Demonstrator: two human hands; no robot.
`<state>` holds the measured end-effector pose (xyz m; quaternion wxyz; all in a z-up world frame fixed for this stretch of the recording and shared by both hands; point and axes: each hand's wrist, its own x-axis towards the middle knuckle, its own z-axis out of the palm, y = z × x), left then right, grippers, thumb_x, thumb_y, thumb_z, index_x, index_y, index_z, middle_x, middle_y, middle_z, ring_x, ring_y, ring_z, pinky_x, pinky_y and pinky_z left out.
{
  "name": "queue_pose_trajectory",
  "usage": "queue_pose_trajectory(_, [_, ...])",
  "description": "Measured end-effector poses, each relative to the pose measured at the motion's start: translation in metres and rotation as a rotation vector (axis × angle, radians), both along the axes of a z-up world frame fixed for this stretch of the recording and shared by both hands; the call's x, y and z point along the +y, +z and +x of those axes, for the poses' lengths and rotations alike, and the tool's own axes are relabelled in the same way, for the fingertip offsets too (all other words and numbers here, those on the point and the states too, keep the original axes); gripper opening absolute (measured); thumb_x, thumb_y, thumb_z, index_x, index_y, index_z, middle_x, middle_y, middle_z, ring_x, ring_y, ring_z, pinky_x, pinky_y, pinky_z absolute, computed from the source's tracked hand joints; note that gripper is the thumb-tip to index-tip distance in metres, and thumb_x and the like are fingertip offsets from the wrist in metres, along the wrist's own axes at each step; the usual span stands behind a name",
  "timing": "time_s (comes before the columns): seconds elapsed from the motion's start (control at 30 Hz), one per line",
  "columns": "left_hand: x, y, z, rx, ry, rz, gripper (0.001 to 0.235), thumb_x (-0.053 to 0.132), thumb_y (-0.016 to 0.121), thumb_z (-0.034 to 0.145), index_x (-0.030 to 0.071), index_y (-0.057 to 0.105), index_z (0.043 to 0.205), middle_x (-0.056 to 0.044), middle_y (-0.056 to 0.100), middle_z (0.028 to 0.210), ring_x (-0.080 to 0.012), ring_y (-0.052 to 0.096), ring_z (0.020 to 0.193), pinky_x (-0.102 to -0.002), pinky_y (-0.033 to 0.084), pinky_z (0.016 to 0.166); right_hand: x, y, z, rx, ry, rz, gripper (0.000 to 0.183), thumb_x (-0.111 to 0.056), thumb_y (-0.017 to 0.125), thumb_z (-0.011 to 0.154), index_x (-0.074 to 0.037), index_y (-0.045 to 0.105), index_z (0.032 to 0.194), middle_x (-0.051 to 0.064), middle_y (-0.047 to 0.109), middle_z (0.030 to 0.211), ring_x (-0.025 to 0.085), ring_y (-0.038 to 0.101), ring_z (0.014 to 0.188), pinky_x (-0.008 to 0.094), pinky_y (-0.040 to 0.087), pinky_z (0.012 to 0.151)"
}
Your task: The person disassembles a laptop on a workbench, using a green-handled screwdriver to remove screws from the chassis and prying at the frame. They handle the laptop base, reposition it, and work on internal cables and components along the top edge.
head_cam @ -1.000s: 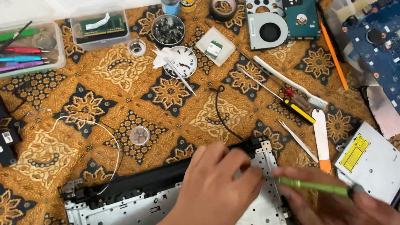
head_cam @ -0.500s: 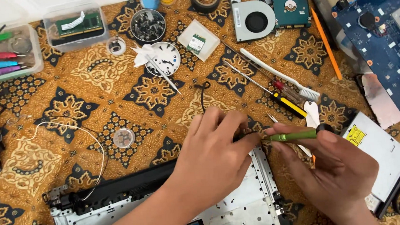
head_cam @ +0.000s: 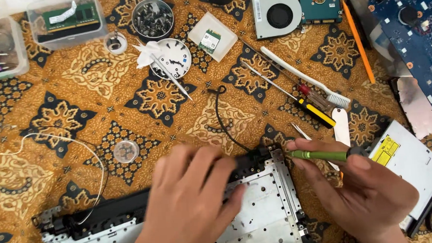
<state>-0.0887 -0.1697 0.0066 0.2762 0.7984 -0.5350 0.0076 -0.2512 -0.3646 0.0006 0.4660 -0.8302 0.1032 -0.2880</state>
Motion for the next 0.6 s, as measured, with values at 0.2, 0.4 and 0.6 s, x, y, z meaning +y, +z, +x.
queue_pose_trajectory(0.2, [0.023,-0.009,-0.006,-0.009,0.098,0.103,0.034,0.049,0.066,0.092,0.02,0.067,0.109,0.001,0.064,0.113,-0.0309,0.053,0.096,-0.048,0.041,0.074,-0.013,0.01,-0.005,0.212,-0.162,1.086,0.062,-0.028,0.053,0.087,0.025,0.061,0.12,0.044,0.066,0.134,0.049,0.059,0.141,0.044,0.048,0.111])
queue_pose_trajectory(0.4, [0.026,-0.018,-0.008,0.016,0.098,0.117,0.051,0.066,0.062,0.09,0.022,0.068,0.114,0.001,0.065,0.113,-0.0304,0.054,0.092,-0.048,0.044,0.07,-0.026,0.016,-0.014,0.404,0.006,0.95,0.057,-0.027,0.056,0.092,0.014,0.064,0.131,0.029,0.067,0.148,0.032,0.053,0.152,0.035,0.043,0.11])
queue_pose_trajectory(0.6, [0.02,-0.022,-0.009,-0.052,0.114,0.055,0.042,0.056,0.069,0.087,0.019,0.07,0.107,-0.001,0.065,0.109,-0.0304,0.056,0.085,-0.046,0.043,0.064,-0.007,0.026,0.003,0.349,-0.04,-0.049,0.021,-0.012,0.055,0.096,-0.002,0.067,0.111,0.011,0.073,0.119,0.018,0.074,0.115,0.029,0.055,0.106])
